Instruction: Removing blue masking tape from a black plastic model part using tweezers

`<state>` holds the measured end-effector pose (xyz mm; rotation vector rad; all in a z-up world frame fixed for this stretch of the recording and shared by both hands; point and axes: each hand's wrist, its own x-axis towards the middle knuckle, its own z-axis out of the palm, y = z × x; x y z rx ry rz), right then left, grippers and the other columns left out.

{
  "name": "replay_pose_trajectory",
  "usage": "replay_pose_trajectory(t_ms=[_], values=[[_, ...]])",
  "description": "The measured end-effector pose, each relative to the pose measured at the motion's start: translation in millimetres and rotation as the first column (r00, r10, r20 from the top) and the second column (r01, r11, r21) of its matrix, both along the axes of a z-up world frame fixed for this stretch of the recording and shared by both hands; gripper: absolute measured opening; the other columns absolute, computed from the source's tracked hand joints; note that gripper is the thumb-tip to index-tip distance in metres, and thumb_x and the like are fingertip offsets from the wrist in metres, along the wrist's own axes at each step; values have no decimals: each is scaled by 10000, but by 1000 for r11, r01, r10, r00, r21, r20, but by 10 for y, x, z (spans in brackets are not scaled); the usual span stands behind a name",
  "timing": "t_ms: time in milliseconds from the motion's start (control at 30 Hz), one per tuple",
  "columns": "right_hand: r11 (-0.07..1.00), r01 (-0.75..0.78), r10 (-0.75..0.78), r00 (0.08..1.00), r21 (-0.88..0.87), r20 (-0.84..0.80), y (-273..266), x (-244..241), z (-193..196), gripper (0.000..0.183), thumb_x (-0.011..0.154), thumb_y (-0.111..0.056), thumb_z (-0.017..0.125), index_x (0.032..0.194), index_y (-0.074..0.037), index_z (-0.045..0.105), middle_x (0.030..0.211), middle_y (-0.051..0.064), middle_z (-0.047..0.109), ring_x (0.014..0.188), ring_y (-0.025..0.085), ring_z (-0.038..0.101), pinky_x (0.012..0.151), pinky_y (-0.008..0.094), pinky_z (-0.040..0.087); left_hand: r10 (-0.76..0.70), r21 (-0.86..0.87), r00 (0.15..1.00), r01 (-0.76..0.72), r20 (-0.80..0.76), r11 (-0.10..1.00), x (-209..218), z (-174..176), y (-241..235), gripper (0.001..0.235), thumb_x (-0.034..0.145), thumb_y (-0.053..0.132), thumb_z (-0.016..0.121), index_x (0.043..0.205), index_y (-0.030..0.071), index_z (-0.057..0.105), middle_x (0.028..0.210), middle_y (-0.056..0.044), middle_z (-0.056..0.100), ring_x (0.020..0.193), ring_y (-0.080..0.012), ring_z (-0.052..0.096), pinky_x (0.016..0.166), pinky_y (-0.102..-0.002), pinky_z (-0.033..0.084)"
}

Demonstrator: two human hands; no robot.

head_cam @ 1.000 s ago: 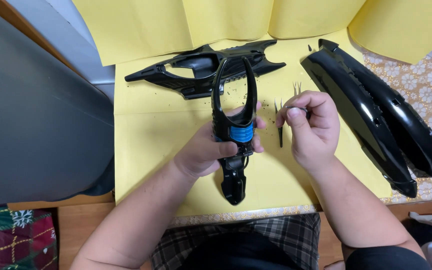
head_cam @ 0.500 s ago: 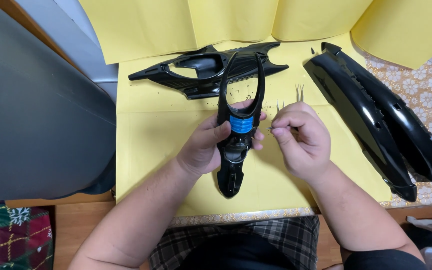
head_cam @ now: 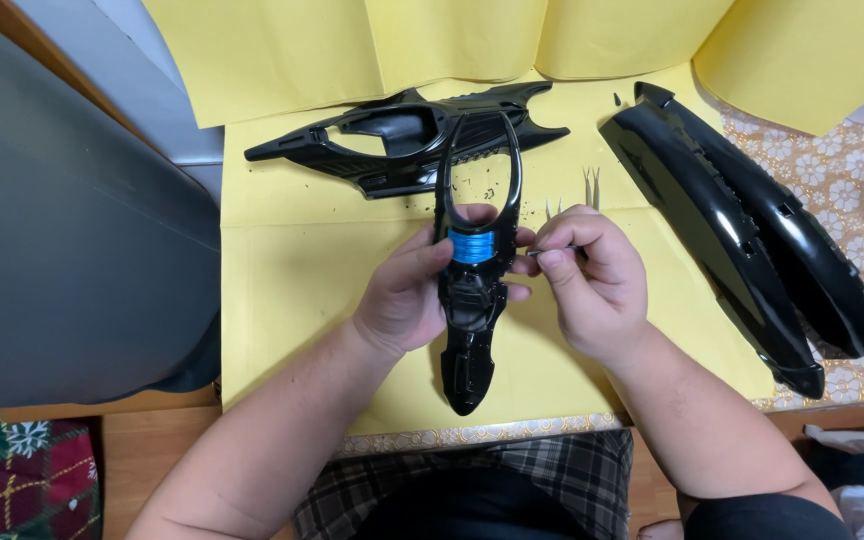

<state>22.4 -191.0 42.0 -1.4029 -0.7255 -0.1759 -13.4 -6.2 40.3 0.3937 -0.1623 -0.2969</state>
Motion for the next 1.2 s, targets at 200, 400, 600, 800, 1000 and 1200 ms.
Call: replay_pose_trajectory(t_ms=[200, 400, 600, 800, 1000, 1200], values=[[996, 73, -68, 995, -57, 73, 22, -53, 84, 34, 983, 71, 608, 960, 95, 604, 826, 174, 562, 705, 200, 633, 736, 438, 668, -33, -41, 999, 33, 4, 999, 7, -10, 5, 445, 923, 230, 685, 1321, 42, 613, 1169, -277, 681, 1093, -433, 686, 904, -580, 596], [957, 208, -161, 961, -200, 226, 48, -100, 231, 25, 964, 29, 661, 945, 35, 677, 745, 118, 608, 538, 169, 530, 565, 330, 571, 12, 7, 1000, -12, 3, 1000, -12, -47, -43, 484, 896, 192, 644, 1324, -24, 576, 1130, -245, 687, 1075, -375, 692, 947, -531, 582], [935, 237, -160, 946, -265, 282, 24, -24, 130, 48, 951, 50, 665, 950, 19, 702, 695, 101, 595, 477, 173, 475, 474, 296, 485, 77, 15, 997, -77, -7, 997, -36, -132, -98, 464, 913, 154, 617, 1331, -42, 572, 1146, -229, 692, 1097, -345, 673, 1011, -512, 539], [935, 224, -139, 945, -274, 297, 46, 10, 105, 94, 952, 84, 628, 923, 26, 696, 666, 94, 574, 444, 184, 591, 445, 286, 481, 106, 87, 994, -105, -14, 991, -84, 12, -89, 431, 914, 193, 658, 1301, 8, 611, 1117, -164, 697, 1089, -279, 669, 1037, -457, 513], [940, 220, -145, 950, -260, 278, 80, -1, 112, 59, 951, 80, 643, 953, 34, 681, 682, 112, 556, 448, 196, 503, 440, 300, 449, 107, 86, 994, -103, -34, 991, -83, -15, -80, 433, 917, 210, 652, 1302, 16, 612, 1122, -164, 694, 1102, -282, 663, 1044, -458, 505], [943, 230, -167, 952, -239, 258, 88, 10, 114, 59, 974, 65, 623, 957, 37, 672, 688, 121, 536, 475, 223, 538, 448, 316, 448, 102, 67, 993, -98, -52, 993, -91, -14, -88, 432, 915, 219, 655, 1290, 9, 617, 1120, -178, 689, 1108, -302, 662, 1048, -472, 507]])
